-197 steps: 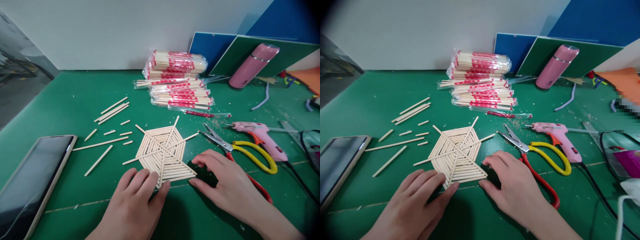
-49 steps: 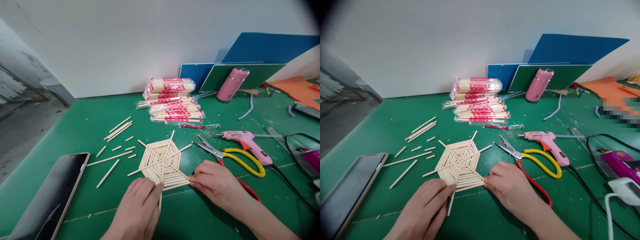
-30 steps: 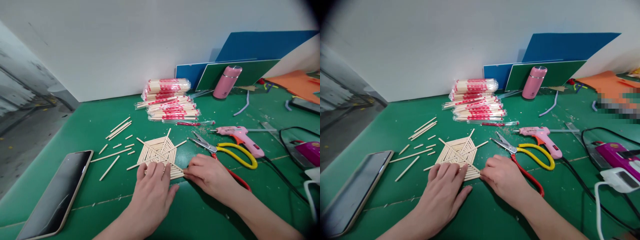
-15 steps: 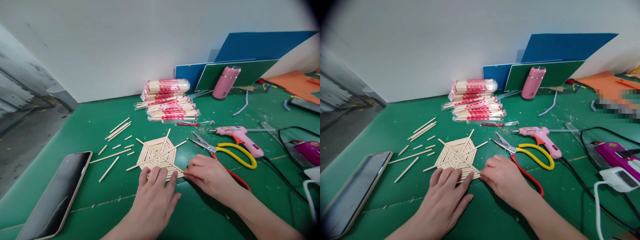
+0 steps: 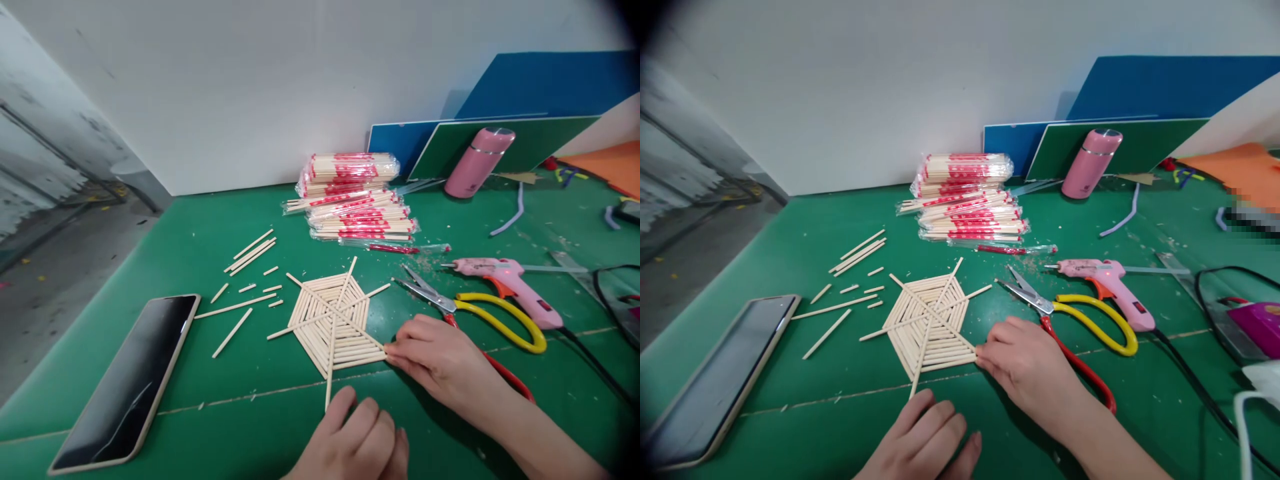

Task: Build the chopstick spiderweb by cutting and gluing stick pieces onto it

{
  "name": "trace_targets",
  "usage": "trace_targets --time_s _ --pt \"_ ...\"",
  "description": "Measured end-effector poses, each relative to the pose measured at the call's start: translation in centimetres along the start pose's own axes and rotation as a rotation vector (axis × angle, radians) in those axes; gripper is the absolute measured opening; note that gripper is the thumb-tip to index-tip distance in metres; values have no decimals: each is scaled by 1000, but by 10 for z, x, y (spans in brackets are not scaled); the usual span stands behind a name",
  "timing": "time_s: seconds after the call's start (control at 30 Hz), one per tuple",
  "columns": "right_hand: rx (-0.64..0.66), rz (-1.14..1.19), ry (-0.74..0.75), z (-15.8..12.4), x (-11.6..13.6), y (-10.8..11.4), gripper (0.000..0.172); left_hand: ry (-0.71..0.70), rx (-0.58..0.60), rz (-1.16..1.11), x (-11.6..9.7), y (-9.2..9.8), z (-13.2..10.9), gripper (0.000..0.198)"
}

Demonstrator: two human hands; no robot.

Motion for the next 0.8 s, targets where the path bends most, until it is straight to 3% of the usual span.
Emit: trace_targets --time_s 0.27,0.53,0.67,0.8 --pt "5 0 3 -1 -1 -3 18 27 -92 29 4 -2 -6 19" --pt "30 -26 22 -1 0 -3 21 20 -44 68 6 2 -3 7" --pt "36 -32 39 -1 1 -3 21 84 41 167 11 -15 -6 17" --pt "51 -35 29 -2 -1 -6 22 136 12 212 14 -16 -5 18"
Point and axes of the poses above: each hand's wrist, its own z-axis towards the middle knuckle, its own y-axis out of the back of the hand, x = y × z, the point moved 10 cm from there along z, towards the middle knuckle, and after that the axes turned 12 degrees about y, right-handed, at the moved point
